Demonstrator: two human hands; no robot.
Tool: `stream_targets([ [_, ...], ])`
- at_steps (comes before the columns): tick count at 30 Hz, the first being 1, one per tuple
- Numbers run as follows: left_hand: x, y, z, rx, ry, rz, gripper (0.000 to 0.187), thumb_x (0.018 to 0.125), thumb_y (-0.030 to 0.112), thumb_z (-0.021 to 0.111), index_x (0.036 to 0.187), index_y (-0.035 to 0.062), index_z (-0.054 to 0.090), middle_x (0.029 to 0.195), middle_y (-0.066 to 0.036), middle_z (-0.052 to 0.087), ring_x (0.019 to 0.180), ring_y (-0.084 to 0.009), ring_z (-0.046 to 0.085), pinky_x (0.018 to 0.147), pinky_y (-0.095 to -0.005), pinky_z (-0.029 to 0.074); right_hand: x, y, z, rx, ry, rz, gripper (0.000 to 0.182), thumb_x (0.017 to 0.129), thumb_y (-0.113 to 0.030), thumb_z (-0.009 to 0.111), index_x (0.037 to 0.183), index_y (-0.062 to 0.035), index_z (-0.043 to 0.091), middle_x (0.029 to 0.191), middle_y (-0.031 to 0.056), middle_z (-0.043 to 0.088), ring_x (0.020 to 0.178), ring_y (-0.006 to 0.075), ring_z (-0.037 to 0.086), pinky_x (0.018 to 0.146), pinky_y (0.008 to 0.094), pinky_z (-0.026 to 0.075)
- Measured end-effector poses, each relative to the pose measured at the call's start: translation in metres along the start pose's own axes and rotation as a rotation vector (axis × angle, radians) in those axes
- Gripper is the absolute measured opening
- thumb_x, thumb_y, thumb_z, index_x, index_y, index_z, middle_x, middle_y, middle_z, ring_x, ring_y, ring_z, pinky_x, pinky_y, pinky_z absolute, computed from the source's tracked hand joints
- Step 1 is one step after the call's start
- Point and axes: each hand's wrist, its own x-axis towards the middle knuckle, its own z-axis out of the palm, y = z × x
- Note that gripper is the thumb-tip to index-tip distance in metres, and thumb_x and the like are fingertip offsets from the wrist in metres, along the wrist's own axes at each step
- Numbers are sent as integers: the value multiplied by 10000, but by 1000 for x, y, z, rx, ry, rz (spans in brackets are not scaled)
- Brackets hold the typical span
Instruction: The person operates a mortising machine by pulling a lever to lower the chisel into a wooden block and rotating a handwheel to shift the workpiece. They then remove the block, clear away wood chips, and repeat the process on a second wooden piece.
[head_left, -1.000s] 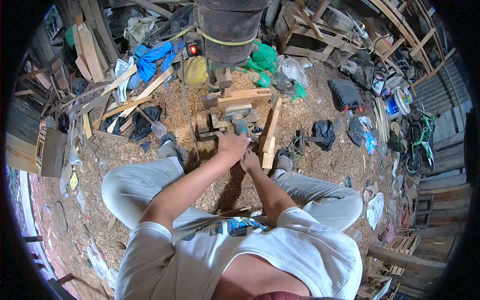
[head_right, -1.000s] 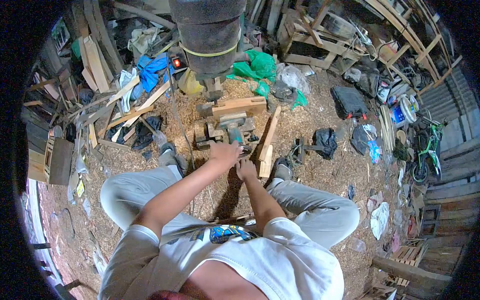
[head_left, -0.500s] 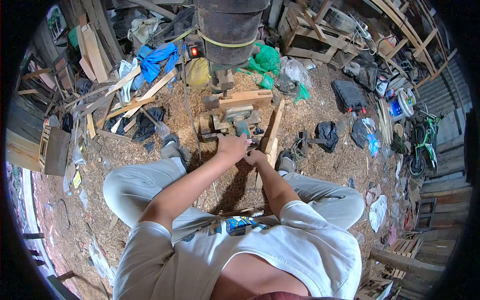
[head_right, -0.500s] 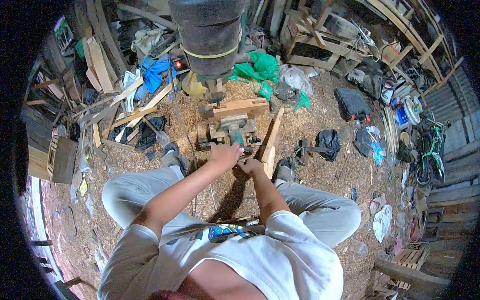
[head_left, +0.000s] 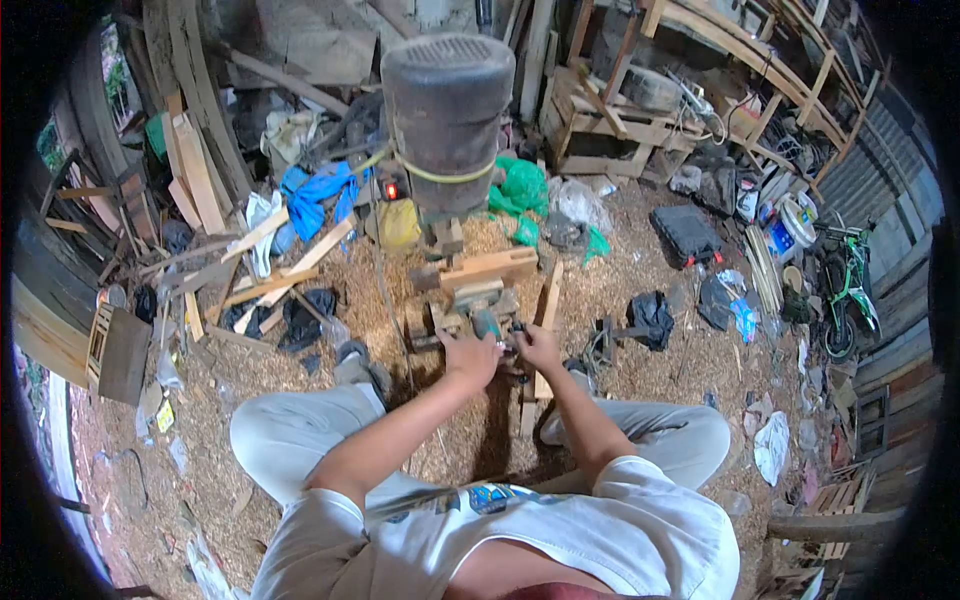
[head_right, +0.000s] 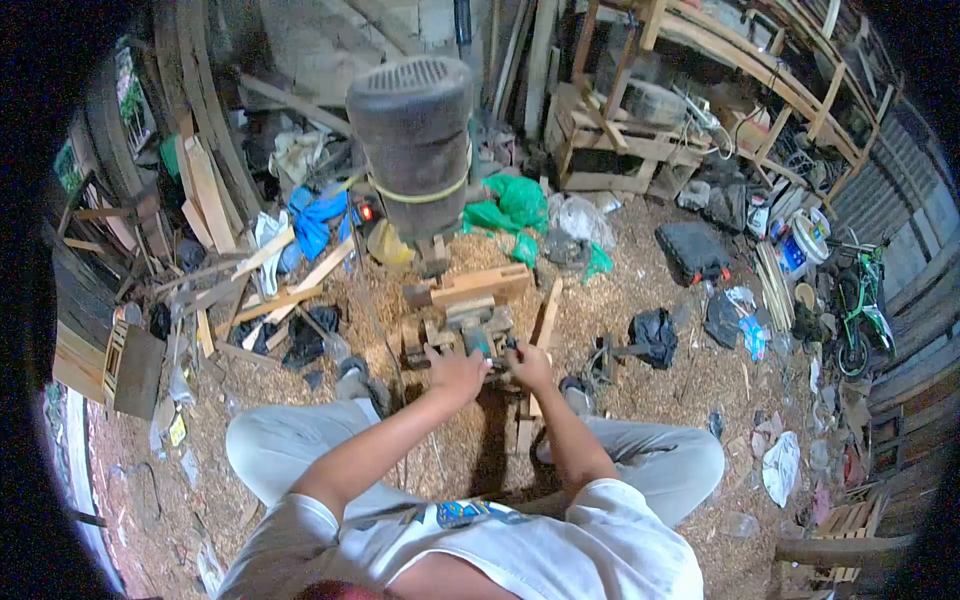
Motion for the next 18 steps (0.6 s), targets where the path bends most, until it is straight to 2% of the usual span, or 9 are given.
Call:
stream_targets([
  [3,2,3,1,-9,-46,-47,460,1127,481,421,1344,156,665,1306,-218,684,1254,-410,637,1146,-807,243,59,-19,-45,162,217,262,336,1016,-262,710,817,0,641,710,117,641,670,132,592,619,372,476],
  [6,2,3,9,-6,-6,-34,465,1124,486,423,1348,156,663,1289,-223,684,1248,-415,640,1154,-809,237,151,-30,-73,481,280,35,375,1071,-284,666,826,0,662,716,28,613,675,97,518,623,324,451],
  [9,2,-1,13,-44,-7,-8,444,1116,490,444,1313,156,659,1274,-230,683,1247,-413,641,1138,-830,241,236,-115,-112,444,311,-109,352,1101,-269,622,898,3,714,703,-19,568,703,57,507,617,282,415],
  [11,-1,1,9,-78,-20,-25,429,1113,488,452,1293,156,655,1294,-217,676,1270,-406,629,1139,-831,245,292,-175,-131,566,311,-239,318,1122,-277,592,1011,-9,722,765,-32,584,703,71,523,627,275,416],
  [12,-1,1,11,-13,-71,-16,432,1117,487,444,1303,156,650,1313,-208,671,1292,-401,615,1140,-830,247,317,-211,-137,896,240,-241,302,1104,-300,616,1064,-12,696,809,17,632,738,136,549,687,338,478],
  [13,0,-1,10,53,-125,-9,436,1120,486,435,1312,156,645,1331,-198,667,1314,-395,602,1142,-830,249,348,-229,-145,908,226,-288,309,1107,-309,615,1145,-17,708,951,21,714,873,155,631,826,331,523],
  [15,1,-1,21,-45,-104,-16,448,1128,484,406,1340,161,634,1360,-191,661,1360,-408,565,1155,-828,239,393,-282,-163,1019,225,-369,408,1106,-353,616,1342,-23,657,1260,90,700,1199,185,616,1079,337,457],
  [17,14,-6,87,16,251,-38,462,1128,491,401,1366,164,624,1408,-213,635,1398,-437,533,1156,-840,220,435,-324,-170,1143,198,-279,493,1108,-448,583,1400,-52,608,1253,107,690,1198,221,621,1070,361,463],
  [18,12,-8,88,97,211,-2,461,1115,493,438,1371,157,623,1445,-235,606,1434,-464,497,1152,-855,201,454,-336,-172,1139,238,-257,527,1114,-512,543,1373,-58,613,1190,105,699,1135,226,641,1018,374,493],
])
